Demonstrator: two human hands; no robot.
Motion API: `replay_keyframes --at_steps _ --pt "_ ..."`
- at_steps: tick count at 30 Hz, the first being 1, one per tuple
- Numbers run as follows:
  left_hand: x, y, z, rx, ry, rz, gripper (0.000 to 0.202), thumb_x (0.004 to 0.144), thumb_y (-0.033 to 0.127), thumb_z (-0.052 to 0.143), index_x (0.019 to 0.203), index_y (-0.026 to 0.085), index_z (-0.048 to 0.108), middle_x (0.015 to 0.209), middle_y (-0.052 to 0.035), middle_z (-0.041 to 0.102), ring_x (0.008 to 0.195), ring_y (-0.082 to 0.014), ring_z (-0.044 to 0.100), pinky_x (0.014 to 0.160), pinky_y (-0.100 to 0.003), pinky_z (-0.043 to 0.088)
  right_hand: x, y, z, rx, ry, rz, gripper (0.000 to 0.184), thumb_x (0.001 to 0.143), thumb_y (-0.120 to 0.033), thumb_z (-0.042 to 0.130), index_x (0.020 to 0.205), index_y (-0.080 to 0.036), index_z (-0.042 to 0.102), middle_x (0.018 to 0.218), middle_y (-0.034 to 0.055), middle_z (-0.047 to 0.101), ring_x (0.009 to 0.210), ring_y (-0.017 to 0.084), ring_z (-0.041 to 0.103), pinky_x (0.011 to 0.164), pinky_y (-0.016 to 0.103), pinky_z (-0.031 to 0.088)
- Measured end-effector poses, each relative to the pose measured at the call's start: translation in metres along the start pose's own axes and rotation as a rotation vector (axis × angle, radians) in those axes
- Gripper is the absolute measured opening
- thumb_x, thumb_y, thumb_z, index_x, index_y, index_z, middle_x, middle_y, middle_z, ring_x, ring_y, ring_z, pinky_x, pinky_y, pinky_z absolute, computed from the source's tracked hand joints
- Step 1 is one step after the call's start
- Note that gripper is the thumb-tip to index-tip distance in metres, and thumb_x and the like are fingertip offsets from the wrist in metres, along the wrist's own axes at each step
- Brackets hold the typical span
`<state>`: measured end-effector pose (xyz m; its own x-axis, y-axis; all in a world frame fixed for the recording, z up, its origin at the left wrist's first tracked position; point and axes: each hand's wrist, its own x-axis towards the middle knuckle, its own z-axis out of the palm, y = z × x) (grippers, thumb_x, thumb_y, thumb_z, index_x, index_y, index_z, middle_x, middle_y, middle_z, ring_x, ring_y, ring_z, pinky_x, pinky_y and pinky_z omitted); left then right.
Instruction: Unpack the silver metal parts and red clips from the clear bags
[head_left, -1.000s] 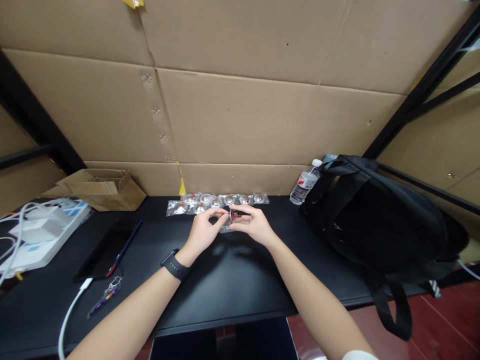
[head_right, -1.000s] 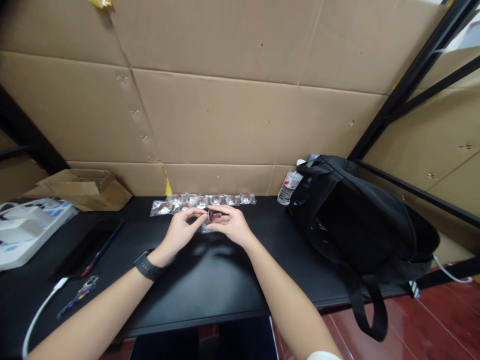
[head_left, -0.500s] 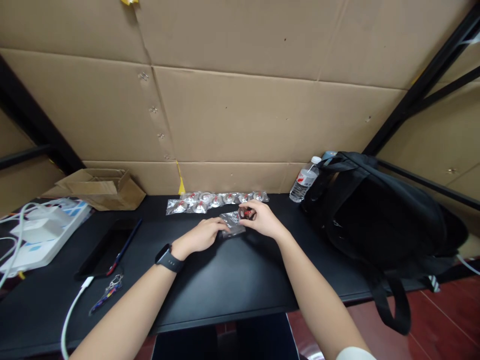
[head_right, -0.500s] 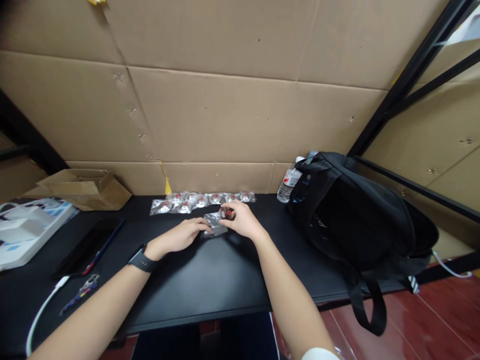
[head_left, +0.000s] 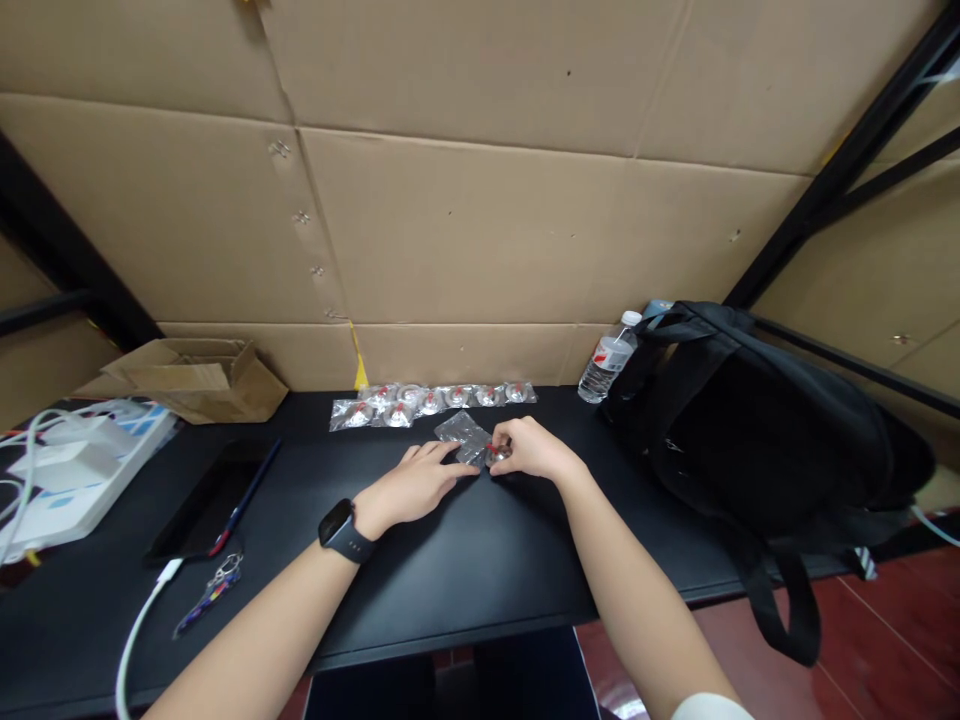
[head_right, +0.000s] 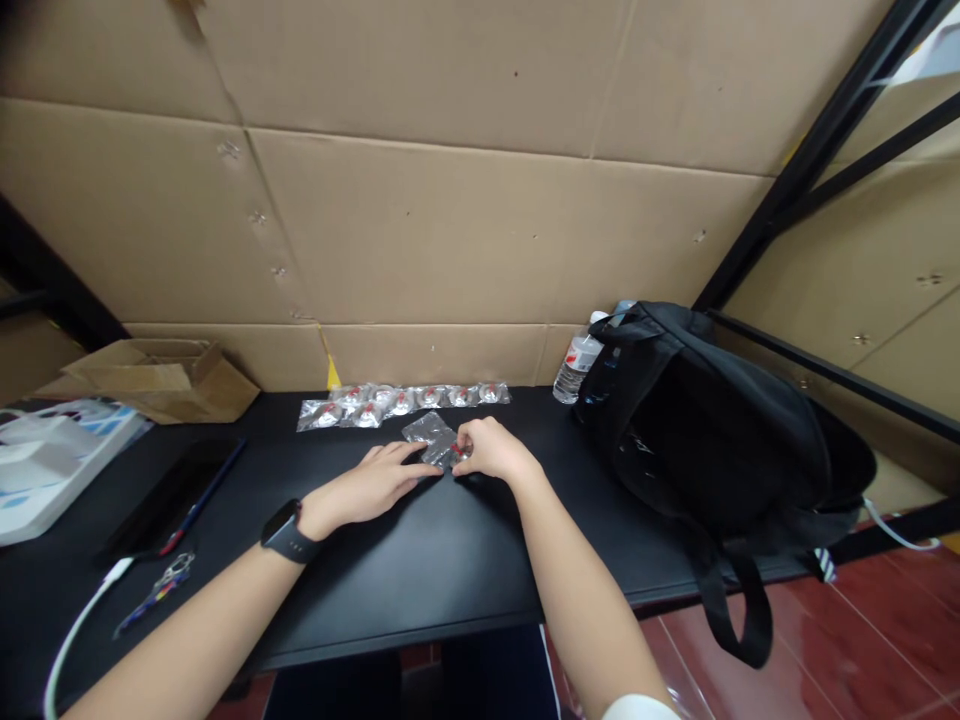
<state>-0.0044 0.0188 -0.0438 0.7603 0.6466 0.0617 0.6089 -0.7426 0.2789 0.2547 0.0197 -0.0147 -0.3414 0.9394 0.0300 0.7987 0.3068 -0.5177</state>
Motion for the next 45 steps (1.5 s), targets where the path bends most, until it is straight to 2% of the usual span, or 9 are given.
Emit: replay_keyframes --at_steps 7,14,18,24,31,34,39,45 --pt "0.000 -0.002 0.004 0.001 -0.020 0.014 0.045 0.099 0.027 0.047 0.136 0.050 0.055 0.158 -0.0016 0.040 0.142 -0.0314 0.037 0.110 -0.054 0.034 0.006 -0.004 0.009 -0.001 0.057 -0.009 0.033 0.060 -0.033 0.089 0.079 -0.017 0.067 0.072 -0.0011 0.067 0.065 0.013 0.058 0.060 0.022 0.039" --pt "0.000 0.006 0.005 0.029 0.031 0.025 0.043 0.099 0.029 0.046 0.140 0.037 0.053 0.154 -0.0098 0.043 0.139 -0.0343 0.040 0.107 -0.053 0.037 0.001 -0.005 0.006 0.075 0.033 -0.037 0.032 0.060 -0.030 0.087 0.080 -0.018 0.065 0.073 -0.0023 0.068 0.066 0.013 0.059 0.060 0.022 0.039" --pt "0.001 0.009 0.006 0.008 0.052 0.012 0.037 0.100 0.034 0.045 0.135 0.035 0.058 0.152 -0.0092 0.045 0.138 -0.0342 0.041 0.108 -0.054 0.037 0.003 -0.005 0.007 0.047 0.047 -0.024 0.032 0.061 -0.030 0.087 0.082 -0.018 0.066 0.073 -0.0019 0.068 0.066 0.013 0.058 0.060 0.022 0.038" --pt "0.000 0.004 0.008 -0.015 0.031 0.021 0.038 0.098 0.029 0.048 0.133 0.040 0.059 0.156 -0.0066 0.041 0.142 -0.0349 0.038 0.110 -0.056 0.034 0.004 -0.011 0.009 -0.008 0.052 -0.076 0.030 0.063 -0.030 0.086 0.082 -0.019 0.066 0.078 -0.0015 0.068 0.067 0.012 0.057 0.062 0.022 0.037" --pt "0.001 0.006 0.004 0.002 0.047 0.047 0.036 0.097 0.015 0.041 0.121 0.030 0.063 0.149 -0.0082 0.049 0.137 -0.0301 0.045 0.107 -0.049 0.040 0.003 -0.012 0.007 -0.022 0.133 -0.054 0.032 0.064 -0.030 0.086 0.086 -0.019 0.066 0.086 0.0003 0.069 0.074 0.014 0.059 0.065 0.022 0.038" --pt "0.001 0.008 0.002 -0.008 0.064 0.056 0.037 0.095 0.013 0.041 0.119 0.030 0.063 0.148 -0.0068 0.050 0.134 -0.0284 0.047 0.106 -0.046 0.042 0.003 -0.010 0.005 -0.025 0.142 -0.057 0.033 0.063 -0.031 0.087 0.086 -0.020 0.067 0.086 0.0002 0.068 0.074 0.014 0.058 0.065 0.022 0.038" --pt "0.000 0.008 0.006 0.025 0.054 0.033 0.043 0.097 0.031 0.051 0.140 0.033 0.053 0.151 -0.0113 0.045 0.139 -0.0352 0.042 0.108 -0.053 0.038 0.002 -0.007 0.005 0.002 0.106 -0.033 0.032 0.063 -0.032 0.087 0.085 -0.019 0.066 0.083 -0.0001 0.069 0.071 0.013 0.059 0.063 0.022 0.038" --pt "0.000 0.007 0.009 0.016 0.027 0.008 0.047 0.098 0.039 0.051 0.145 0.042 0.049 0.159 -0.0084 0.037 0.144 -0.0369 0.034 0.110 -0.056 0.034 -0.002 -0.004 -0.003 0.073 -0.045 -0.027 0.032 0.062 -0.034 0.086 0.082 -0.020 0.066 0.077 -0.0017 0.070 0.069 0.014 0.063 0.063 0.023 0.042"
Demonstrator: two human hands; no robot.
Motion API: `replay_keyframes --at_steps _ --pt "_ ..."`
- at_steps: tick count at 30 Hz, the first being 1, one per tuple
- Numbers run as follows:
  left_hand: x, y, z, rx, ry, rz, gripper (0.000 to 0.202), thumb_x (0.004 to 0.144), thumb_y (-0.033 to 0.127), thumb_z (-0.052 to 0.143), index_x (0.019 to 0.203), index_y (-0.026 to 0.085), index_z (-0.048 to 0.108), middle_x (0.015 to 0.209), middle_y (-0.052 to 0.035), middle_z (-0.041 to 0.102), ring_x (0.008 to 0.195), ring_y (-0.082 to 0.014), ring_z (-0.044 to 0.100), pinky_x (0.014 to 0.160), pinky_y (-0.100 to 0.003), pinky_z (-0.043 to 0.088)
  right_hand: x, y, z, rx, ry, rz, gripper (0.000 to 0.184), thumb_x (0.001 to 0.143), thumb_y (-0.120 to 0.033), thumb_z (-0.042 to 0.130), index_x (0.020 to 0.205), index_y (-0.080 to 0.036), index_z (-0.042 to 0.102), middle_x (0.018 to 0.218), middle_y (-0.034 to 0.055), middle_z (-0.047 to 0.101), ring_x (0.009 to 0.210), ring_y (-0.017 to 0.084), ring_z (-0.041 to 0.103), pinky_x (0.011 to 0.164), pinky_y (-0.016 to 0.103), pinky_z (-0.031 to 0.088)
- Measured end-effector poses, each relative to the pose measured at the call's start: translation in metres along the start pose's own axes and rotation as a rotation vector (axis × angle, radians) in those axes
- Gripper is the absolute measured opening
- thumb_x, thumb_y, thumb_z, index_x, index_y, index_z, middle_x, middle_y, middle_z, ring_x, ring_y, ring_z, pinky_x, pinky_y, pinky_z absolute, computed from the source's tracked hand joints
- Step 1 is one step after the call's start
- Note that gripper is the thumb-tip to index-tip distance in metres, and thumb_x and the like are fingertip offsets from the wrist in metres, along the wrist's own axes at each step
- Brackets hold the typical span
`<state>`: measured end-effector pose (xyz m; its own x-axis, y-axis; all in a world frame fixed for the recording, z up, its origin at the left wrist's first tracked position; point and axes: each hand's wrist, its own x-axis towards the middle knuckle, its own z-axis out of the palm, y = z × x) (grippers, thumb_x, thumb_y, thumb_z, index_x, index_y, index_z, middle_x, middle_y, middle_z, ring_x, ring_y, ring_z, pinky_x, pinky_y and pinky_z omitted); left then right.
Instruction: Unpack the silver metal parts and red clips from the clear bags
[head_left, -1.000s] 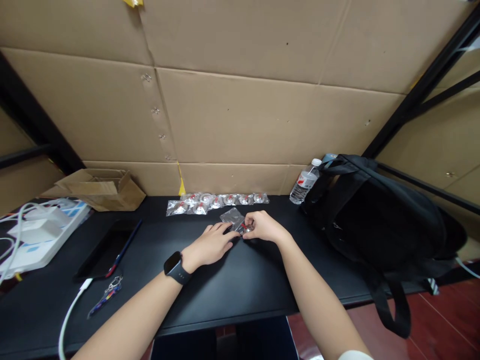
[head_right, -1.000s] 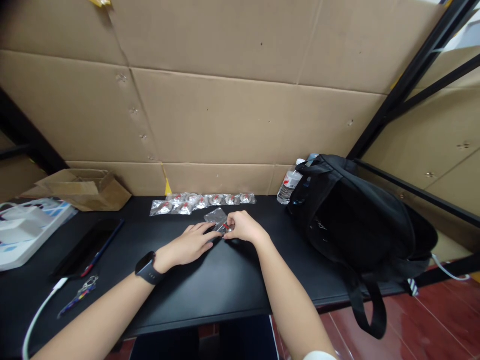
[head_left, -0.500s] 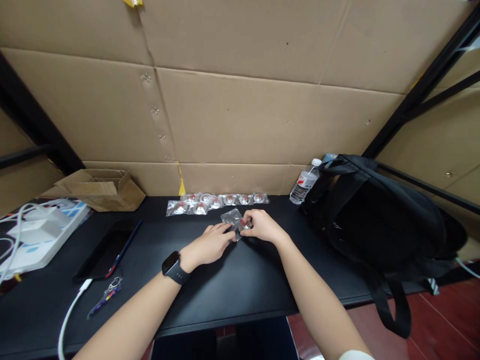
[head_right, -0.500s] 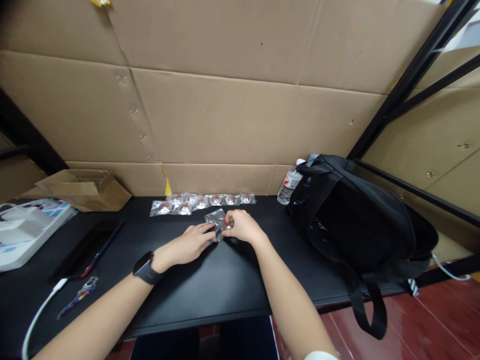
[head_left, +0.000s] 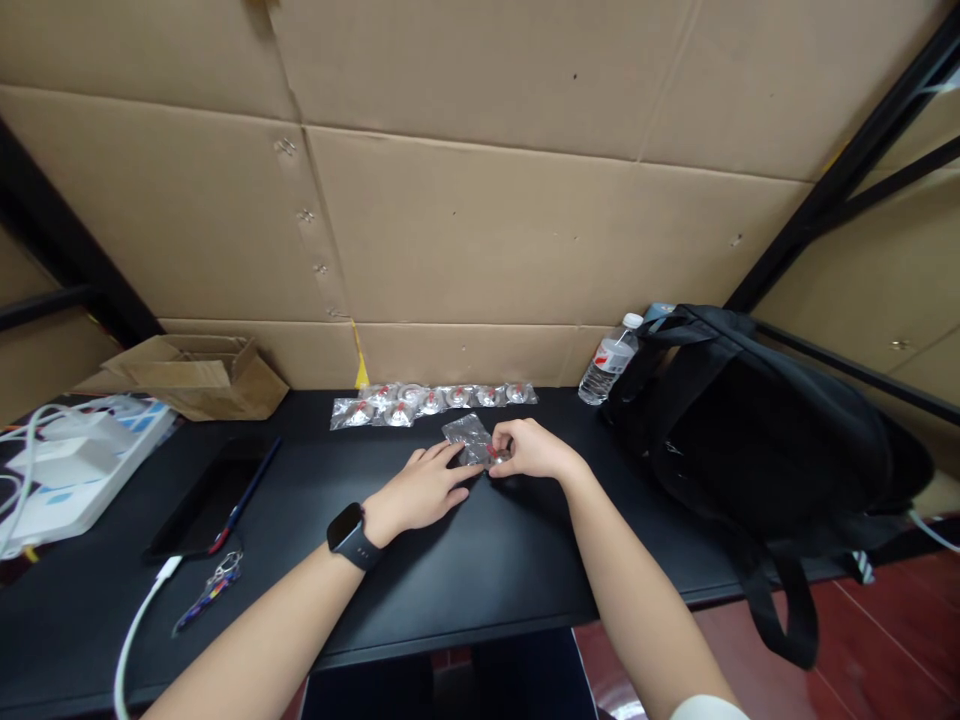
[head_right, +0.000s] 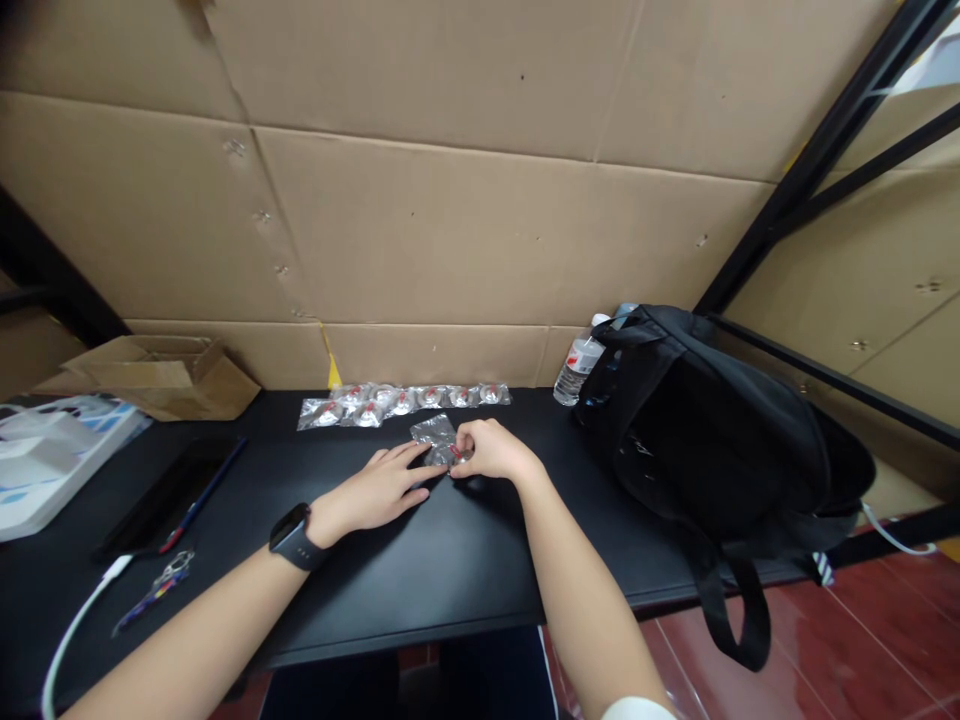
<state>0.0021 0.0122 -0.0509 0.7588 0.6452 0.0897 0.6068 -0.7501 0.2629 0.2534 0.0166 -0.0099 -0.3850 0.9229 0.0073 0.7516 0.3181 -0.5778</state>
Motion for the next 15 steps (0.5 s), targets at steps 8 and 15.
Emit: replay_keyframes --at_steps 8,15 --pt "-0.001 0.004 0.000 -0.029 -0.049 -0.018 0.047 0.099 0.043 0.049 0.146 0.049 0.045 0.164 -0.0046 0.027 0.149 -0.0397 0.023 0.111 -0.061 0.031 0.000 0.005 -0.001 0.003 0.010 0.009 0.031 0.063 -0.034 0.086 0.081 -0.019 0.065 0.075 -0.0015 0.070 0.069 0.015 0.064 0.063 0.023 0.043" --pt "-0.001 0.001 0.004 -0.042 -0.055 -0.018 0.046 0.099 0.045 0.049 0.144 0.048 0.048 0.165 -0.0038 0.026 0.150 -0.0392 0.020 0.111 -0.062 0.031 0.007 0.001 0.012 -0.018 0.075 -0.023 0.033 0.061 -0.033 0.088 0.077 -0.018 0.064 0.073 -0.0017 0.064 0.066 0.013 0.059 0.060 0.022 0.040"
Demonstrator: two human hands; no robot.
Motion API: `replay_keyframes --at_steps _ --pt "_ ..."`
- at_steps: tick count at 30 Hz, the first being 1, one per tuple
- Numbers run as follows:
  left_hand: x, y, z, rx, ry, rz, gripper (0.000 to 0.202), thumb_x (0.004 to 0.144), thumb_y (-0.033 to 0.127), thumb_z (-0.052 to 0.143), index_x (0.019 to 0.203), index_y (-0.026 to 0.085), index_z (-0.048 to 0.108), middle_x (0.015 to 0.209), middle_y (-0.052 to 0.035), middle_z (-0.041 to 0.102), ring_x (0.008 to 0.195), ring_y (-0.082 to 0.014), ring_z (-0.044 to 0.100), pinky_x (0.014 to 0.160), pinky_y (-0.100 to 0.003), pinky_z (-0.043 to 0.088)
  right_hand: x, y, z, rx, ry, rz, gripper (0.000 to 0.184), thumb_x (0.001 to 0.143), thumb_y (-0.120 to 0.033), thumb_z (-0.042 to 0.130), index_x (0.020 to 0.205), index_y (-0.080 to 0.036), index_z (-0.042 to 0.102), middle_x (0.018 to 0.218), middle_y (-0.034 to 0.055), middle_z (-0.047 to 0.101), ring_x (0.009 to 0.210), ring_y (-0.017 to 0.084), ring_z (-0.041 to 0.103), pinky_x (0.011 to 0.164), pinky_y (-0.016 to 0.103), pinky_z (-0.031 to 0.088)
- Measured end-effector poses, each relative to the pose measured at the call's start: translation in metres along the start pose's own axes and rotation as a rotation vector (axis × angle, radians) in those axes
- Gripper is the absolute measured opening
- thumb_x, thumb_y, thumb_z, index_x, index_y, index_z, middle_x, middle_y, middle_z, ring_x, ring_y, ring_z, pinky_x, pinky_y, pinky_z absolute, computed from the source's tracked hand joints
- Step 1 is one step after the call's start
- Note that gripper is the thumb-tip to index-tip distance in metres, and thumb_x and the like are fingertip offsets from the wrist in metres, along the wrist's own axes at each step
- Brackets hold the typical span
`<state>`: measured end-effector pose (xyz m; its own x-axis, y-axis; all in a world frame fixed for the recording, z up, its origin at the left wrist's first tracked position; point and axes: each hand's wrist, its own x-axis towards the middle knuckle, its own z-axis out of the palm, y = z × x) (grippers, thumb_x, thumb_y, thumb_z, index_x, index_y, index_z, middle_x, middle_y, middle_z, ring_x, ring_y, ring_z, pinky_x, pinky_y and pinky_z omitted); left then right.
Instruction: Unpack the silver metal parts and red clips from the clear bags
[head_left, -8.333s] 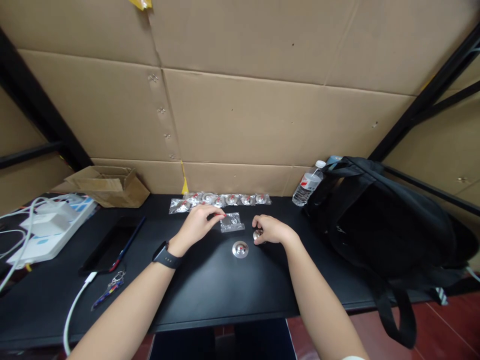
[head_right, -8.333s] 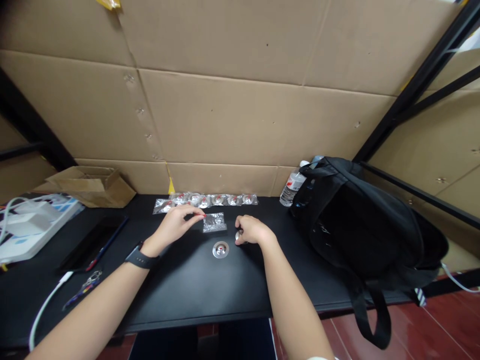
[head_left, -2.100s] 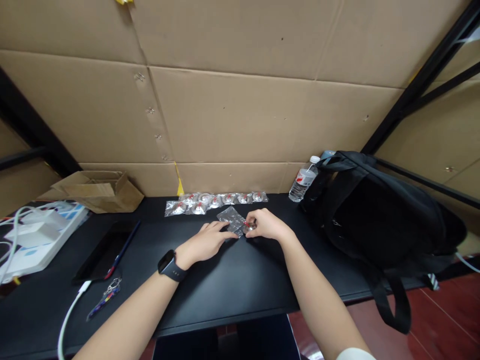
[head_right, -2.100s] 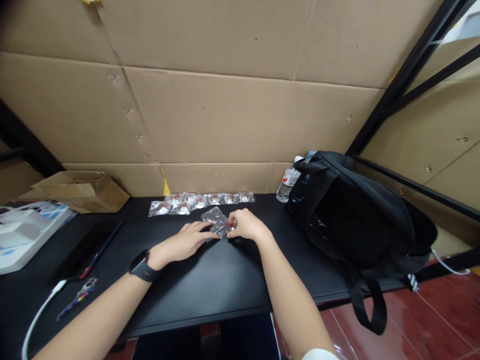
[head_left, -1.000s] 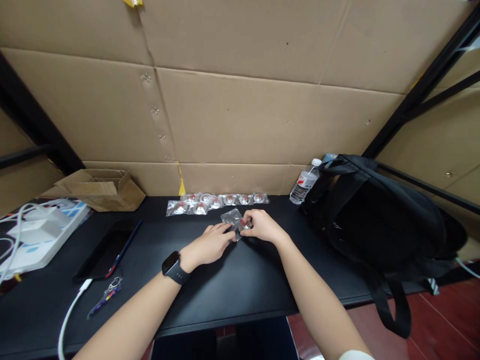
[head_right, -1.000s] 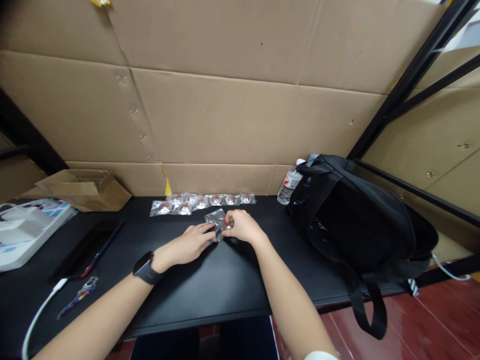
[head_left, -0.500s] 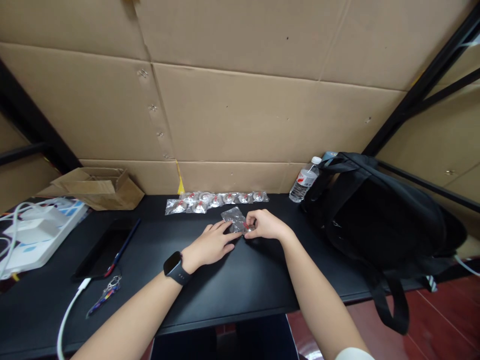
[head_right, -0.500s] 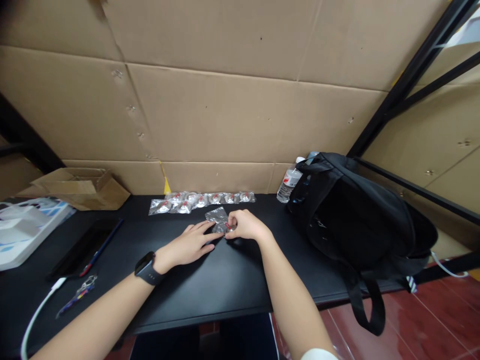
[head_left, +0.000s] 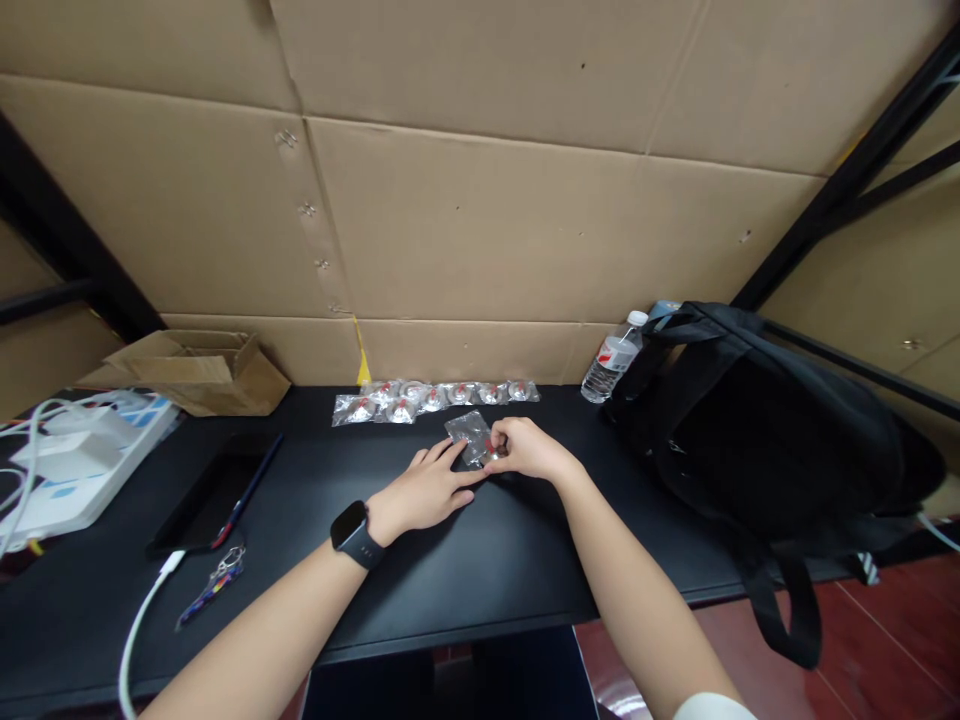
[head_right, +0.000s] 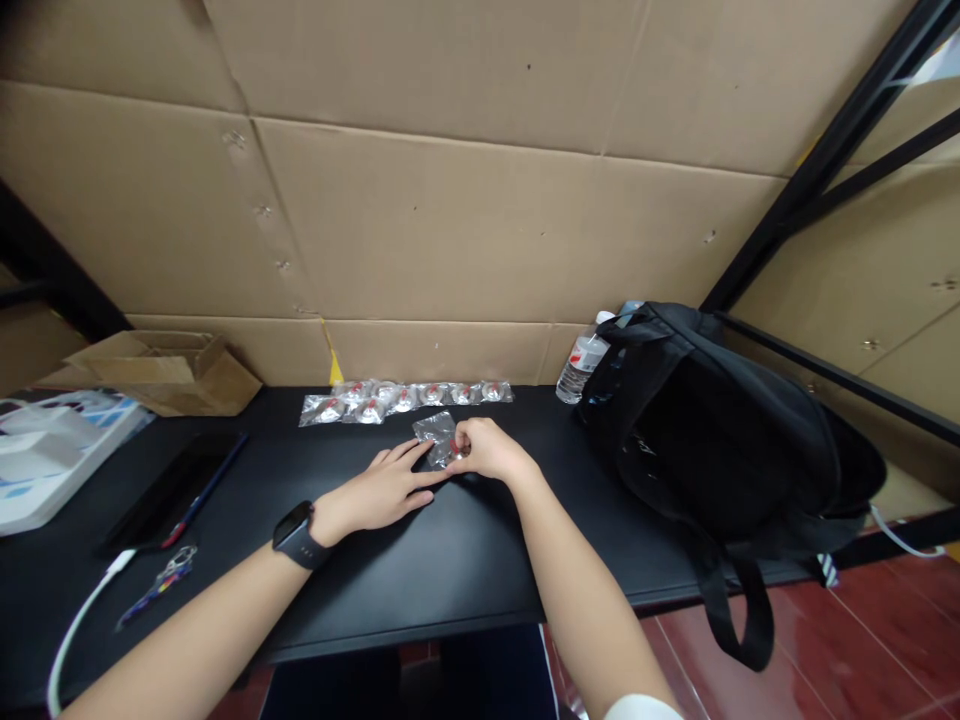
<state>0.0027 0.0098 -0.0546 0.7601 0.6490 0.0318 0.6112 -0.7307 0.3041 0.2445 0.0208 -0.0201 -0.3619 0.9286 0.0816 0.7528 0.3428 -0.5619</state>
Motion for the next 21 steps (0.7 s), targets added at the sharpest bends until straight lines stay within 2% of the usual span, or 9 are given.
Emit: replay_keyframes --at_steps 3,7,9,14,21 --pt "0.000 0.001 -0.001 -0.001 -0.010 -0.001 0.046 0.099 0.045 0.048 0.145 0.050 0.046 0.165 -0.0044 0.026 0.150 -0.0405 0.021 0.109 -0.064 0.031 0.001 0.000 0.002 -0.008 0.035 -0.013 0.032 0.060 -0.027 0.089 0.078 -0.017 0.064 0.080 -0.0001 0.064 0.067 0.013 0.059 0.062 0.022 0.042" --pt "0.000 0.003 -0.004 -0.007 -0.027 -0.013 0.047 0.099 0.048 0.046 0.146 0.052 0.043 0.165 -0.0042 0.025 0.150 -0.0407 0.020 0.110 -0.065 0.030 0.001 0.002 0.001 0.065 -0.048 -0.033 0.023 0.066 -0.012 0.082 0.081 -0.017 0.065 0.083 -0.0003 0.064 0.065 0.011 0.060 0.061 0.021 0.044" --pt "0.000 0.004 -0.004 -0.015 -0.029 -0.018 0.046 0.100 0.048 0.046 0.146 0.051 0.044 0.165 -0.0038 0.024 0.150 -0.0405 0.020 0.111 -0.064 0.030 0.002 0.002 0.002 0.018 -0.023 -0.047 0.021 0.068 -0.009 0.080 0.081 -0.017 0.065 0.081 -0.0006 0.063 0.067 0.011 0.060 0.063 0.021 0.043" --pt "-0.001 0.005 -0.006 -0.044 -0.027 -0.026 0.046 0.100 0.055 0.040 0.146 0.050 0.045 0.167 -0.0029 0.021 0.151 -0.0400 0.019 0.112 -0.064 0.029 0.003 -0.002 0.006 -0.195 0.099 -0.013 0.016 0.076 -0.020 0.080 0.083 -0.020 0.066 0.087 0.0012 0.065 0.079 0.014 0.061 0.063 0.023 0.036" --pt "-0.001 0.004 -0.010 -0.072 -0.050 -0.052 0.049 0.099 0.063 0.035 0.144 0.050 0.047 0.169 -0.0011 0.013 0.151 -0.0421 0.017 0.112 -0.066 0.027 0.007 -0.009 0.017 -0.337 0.150 0.014 0.021 0.084 -0.031 0.076 0.093 -0.023 0.059 0.094 0.0016 0.065 0.080 0.016 0.061 0.060 0.024 0.031"
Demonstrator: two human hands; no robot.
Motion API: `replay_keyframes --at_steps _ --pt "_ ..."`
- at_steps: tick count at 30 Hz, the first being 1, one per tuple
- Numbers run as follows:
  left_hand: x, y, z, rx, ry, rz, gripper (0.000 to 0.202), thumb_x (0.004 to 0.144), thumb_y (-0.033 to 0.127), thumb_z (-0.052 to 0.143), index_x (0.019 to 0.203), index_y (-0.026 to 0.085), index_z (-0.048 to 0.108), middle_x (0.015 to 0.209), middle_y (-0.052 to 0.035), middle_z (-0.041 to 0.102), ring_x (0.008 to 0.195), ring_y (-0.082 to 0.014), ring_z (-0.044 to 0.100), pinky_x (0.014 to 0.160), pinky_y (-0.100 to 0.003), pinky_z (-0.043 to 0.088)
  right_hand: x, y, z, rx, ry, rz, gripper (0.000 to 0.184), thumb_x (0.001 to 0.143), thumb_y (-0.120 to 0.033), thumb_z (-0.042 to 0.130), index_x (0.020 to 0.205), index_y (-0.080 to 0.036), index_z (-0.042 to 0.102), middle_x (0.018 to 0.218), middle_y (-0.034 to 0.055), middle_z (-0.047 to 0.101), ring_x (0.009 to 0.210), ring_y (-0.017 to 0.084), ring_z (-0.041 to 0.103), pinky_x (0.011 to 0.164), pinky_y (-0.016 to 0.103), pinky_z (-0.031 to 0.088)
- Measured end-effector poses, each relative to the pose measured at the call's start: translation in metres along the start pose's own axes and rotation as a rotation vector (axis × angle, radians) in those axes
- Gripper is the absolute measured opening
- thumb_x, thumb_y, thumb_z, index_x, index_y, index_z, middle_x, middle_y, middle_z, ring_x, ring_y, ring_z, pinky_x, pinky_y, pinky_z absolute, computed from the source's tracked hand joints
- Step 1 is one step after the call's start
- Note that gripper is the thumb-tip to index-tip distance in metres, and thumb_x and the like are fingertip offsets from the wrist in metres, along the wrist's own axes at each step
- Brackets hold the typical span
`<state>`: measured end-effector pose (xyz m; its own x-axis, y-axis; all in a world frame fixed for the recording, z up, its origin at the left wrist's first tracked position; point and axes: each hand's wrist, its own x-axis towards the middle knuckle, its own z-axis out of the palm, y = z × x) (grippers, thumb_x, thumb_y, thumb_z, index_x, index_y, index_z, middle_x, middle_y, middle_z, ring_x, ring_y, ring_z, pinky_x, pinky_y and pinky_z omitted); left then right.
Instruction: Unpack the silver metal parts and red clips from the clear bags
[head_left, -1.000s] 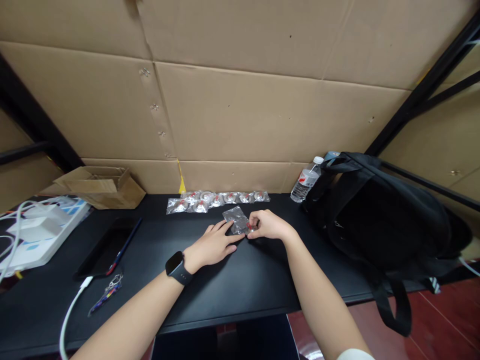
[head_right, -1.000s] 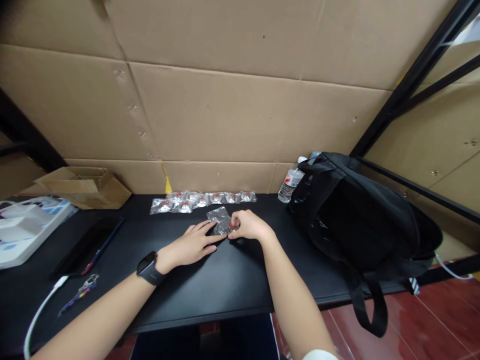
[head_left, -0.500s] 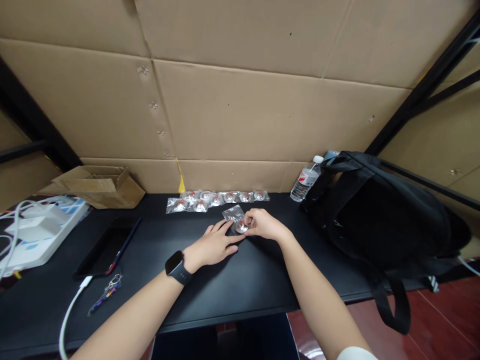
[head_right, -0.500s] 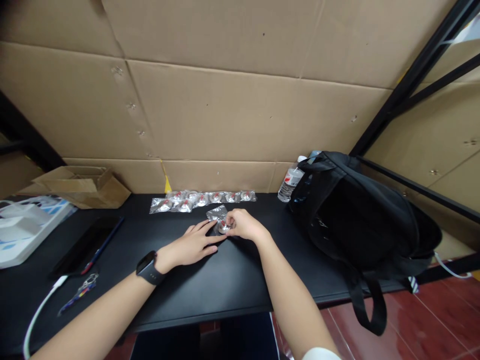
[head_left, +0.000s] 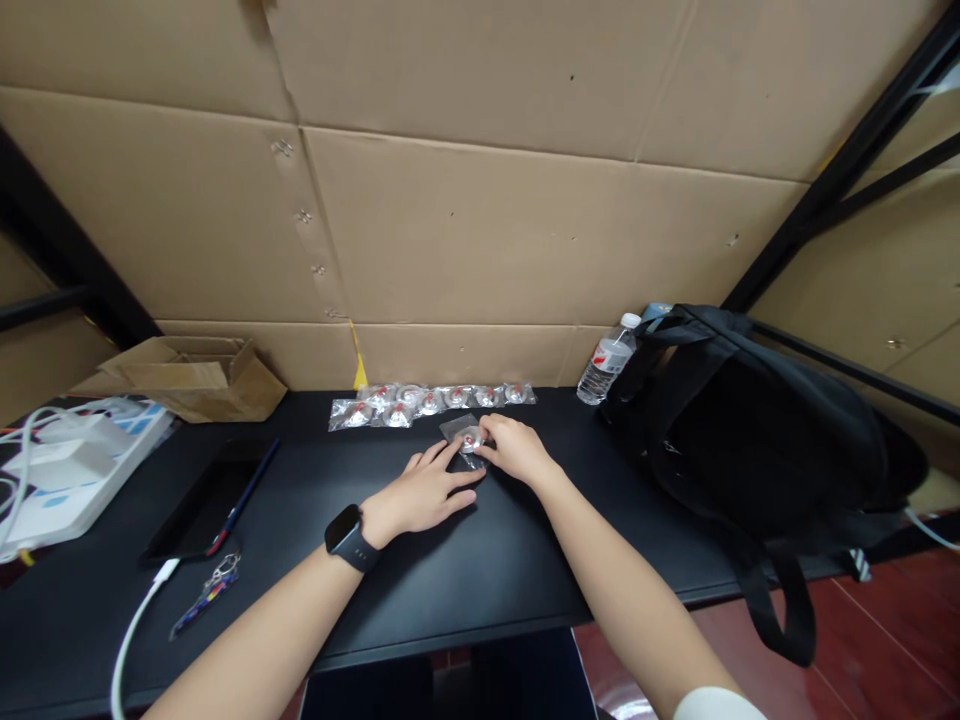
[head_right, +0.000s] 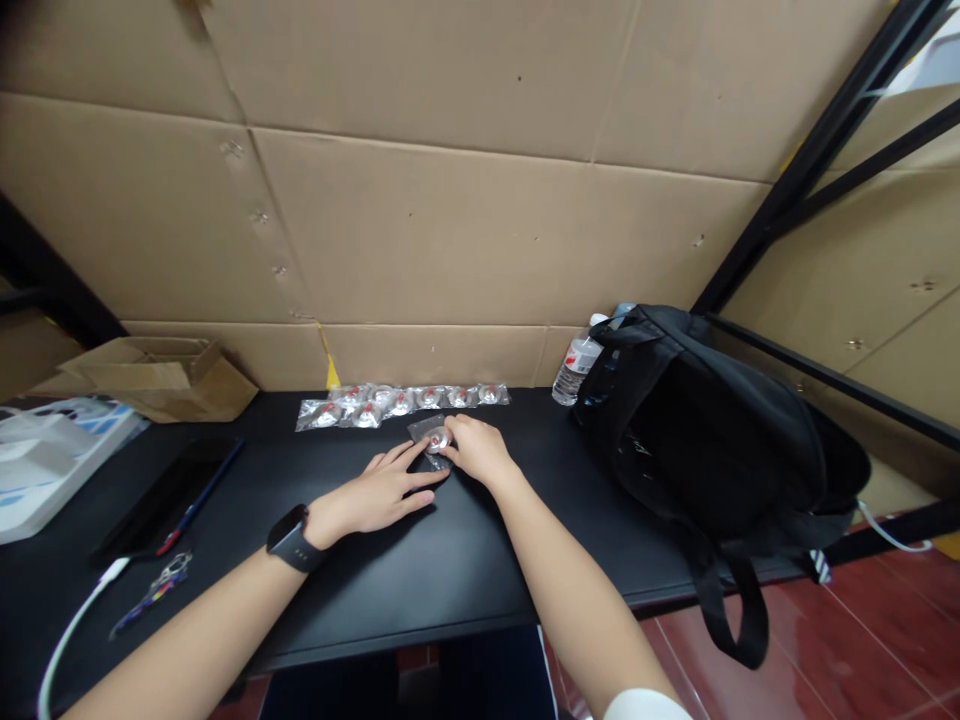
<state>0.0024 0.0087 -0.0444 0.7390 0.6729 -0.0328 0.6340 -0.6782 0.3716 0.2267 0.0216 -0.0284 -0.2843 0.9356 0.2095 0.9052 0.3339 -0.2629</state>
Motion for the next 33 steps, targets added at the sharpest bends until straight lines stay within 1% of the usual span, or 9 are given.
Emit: replay_keyframes --at_steps 5,11,13,17,23,26,29,31,33 --pt "0.000 -0.001 -0.003 -0.008 -0.036 -0.023 0.050 0.098 0.065 0.034 0.145 0.051 0.046 0.169 0.0023 0.006 0.152 -0.0414 0.014 0.113 -0.067 0.024 0.005 -0.007 0.009 -0.042 0.036 0.003 0.027 0.088 -0.031 0.071 0.107 -0.024 0.052 0.098 0.0030 0.068 0.086 0.019 0.063 0.065 0.026 0.035" --pt "0.000 -0.003 -0.009 -0.009 -0.068 0.022 0.050 0.099 0.062 0.035 0.146 0.047 0.046 0.169 -0.0025 0.002 0.154 -0.0357 0.008 0.114 -0.064 0.024 0.004 -0.003 0.011 0.050 0.009 -0.090 0.036 0.089 -0.027 0.065 0.121 -0.024 0.047 0.107 0.0056 0.068 0.094 0.020 0.063 0.071 0.026 0.040" --pt "-0.001 -0.004 -0.012 -0.010 -0.080 0.037 0.050 0.099 0.061 0.039 0.145 0.046 0.047 0.169 -0.0032 0.004 0.154 -0.0348 0.009 0.115 -0.063 0.023 0.005 -0.002 0.012 0.057 0.015 -0.085 0.041 0.087 -0.029 0.068 0.121 -0.024 0.048 0.106 0.0053 0.068 0.094 0.020 0.063 0.071 0.026 0.040" --pt "-0.002 -0.004 -0.016 -0.042 -0.110 0.024 0.048 0.097 0.061 0.044 0.143 0.048 0.049 0.168 -0.0030 0.012 0.153 -0.0376 0.013 0.114 -0.068 0.020 0.009 -0.002 0.016 0.002 0.062 -0.055 0.034 0.088 -0.036 0.069 0.115 -0.024 0.052 0.105 0.0057 0.067 0.093 0.021 0.063 0.073 0.028 0.041" --pt "-0.002 -0.010 -0.012 -0.047 -0.088 0.004 0.046 0.097 0.059 0.045 0.141 0.050 0.051 0.167 -0.0028 0.019 0.152 -0.0439 0.012 0.110 -0.073 0.021 0.013 -0.006 0.024 -0.003 0.127 0.029 0.026 0.091 -0.027 0.064 0.115 -0.025 0.055 0.110 0.0075 0.067 0.097 0.023 0.062 0.077 0.031 0.042" --pt "-0.002 -0.015 -0.015 -0.039 0.007 0.048 0.044 0.096 0.053 0.051 0.139 0.046 0.054 0.160 -0.0045 0.036 0.148 -0.0415 0.025 0.112 -0.067 0.025 0.011 0.002 0.019 0.174 0.103 -0.006 0.036 0.084 -0.029 0.071 0.116 -0.026 0.055 0.111 0.0049 0.065 0.092 0.020 0.061 0.073 0.029 0.043" --pt "0.000 -0.017 -0.019 -0.063 0.170 0.118 0.059 0.085 0.047 0.068 0.140 0.036 0.051 0.145 -0.0080 0.051 0.136 -0.0351 0.043 0.110 -0.054 0.036 0.009 0.017 0.008 0.416 0.035 -0.127 0.046 0.078 -0.035 0.077 0.118 -0.024 0.057 0.108 0.0043 0.063 0.083 0.016 0.059 0.071 0.027 0.045" --pt "0.004 -0.016 -0.017 -0.070 0.296 0.121 0.066 0.078 0.039 0.075 0.139 0.030 0.048 0.138 -0.0091 0.055 0.130 -0.0321 0.048 0.107 -0.048 0.039 0.009 0.027 0.002 0.578 -0.024 -0.183 0.028 0.089 -0.033 0.065 0.114 -0.022 0.061 0.107 0.0048 0.062 0.077 0.013 0.057 0.070 0.026 0.046" --pt "0.009 -0.014 -0.013 -0.048 0.412 0.090 0.054 0.081 0.028 0.071 0.131 0.027 0.052 0.132 -0.0087 0.058 0.125 -0.0294 0.051 0.104 -0.044 0.040 0.010 0.036 0.000 0.653 -0.032 -0.208 0.017 0.094 -0.023 0.053 0.107 -0.020 0.063 0.105 0.0050 0.061 0.074 0.012 0.057 0.069 0.025 0.047"
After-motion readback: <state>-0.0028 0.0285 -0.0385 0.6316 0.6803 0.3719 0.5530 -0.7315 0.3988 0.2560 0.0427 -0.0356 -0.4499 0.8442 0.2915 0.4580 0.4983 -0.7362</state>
